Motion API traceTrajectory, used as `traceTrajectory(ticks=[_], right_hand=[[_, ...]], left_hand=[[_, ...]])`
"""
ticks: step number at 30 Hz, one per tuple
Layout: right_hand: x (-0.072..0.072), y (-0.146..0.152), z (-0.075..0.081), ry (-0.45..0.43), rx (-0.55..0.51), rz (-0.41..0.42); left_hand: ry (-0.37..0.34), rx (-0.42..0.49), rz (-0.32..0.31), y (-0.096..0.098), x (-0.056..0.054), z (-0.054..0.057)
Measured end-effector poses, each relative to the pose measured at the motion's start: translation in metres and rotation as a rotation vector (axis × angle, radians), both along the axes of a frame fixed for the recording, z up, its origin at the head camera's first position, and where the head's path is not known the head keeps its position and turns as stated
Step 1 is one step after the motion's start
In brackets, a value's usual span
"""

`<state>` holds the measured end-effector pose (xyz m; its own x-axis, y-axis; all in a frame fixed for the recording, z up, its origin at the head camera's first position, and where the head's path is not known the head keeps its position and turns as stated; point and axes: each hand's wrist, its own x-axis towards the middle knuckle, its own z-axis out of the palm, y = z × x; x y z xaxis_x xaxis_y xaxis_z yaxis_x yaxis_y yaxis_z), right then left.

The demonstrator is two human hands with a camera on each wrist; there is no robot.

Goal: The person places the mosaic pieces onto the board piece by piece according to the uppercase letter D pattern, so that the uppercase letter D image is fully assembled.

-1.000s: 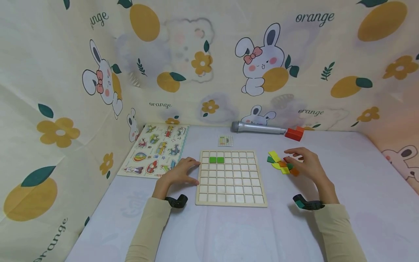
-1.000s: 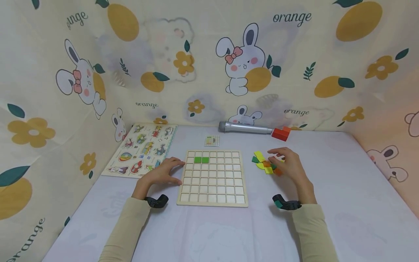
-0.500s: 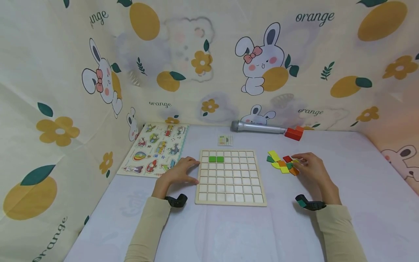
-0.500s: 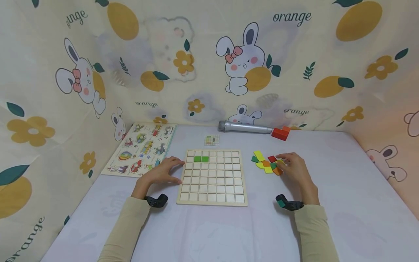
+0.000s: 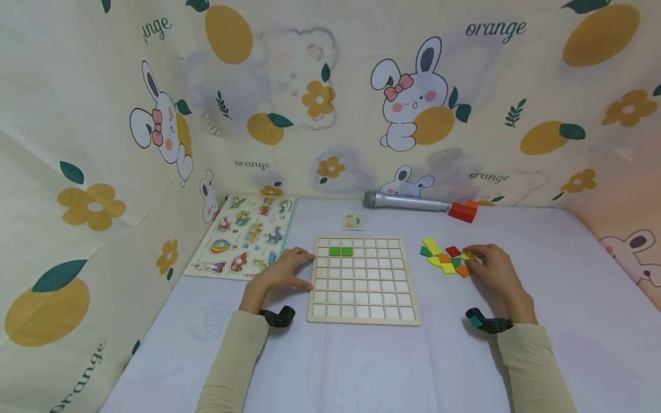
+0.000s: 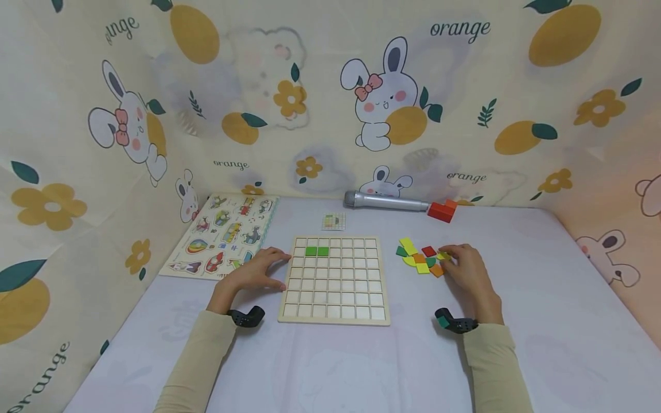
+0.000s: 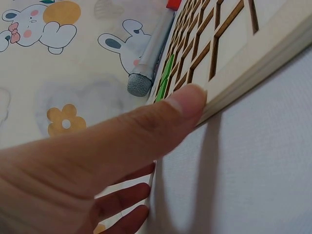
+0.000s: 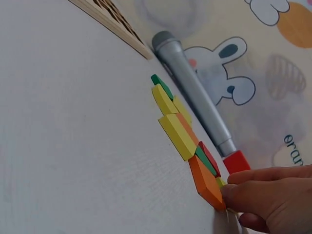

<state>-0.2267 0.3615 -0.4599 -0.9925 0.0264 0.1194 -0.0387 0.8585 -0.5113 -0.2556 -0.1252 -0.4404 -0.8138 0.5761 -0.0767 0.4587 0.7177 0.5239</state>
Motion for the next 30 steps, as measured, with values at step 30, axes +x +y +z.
traceTrajectory(ticks=[30], right_hand=[[-0.047,-0.169,0.002,0.261,-0.148,0.504]], left_hand=[[-0.020,0.007,0.013,-0.001,0.000,0.001]])
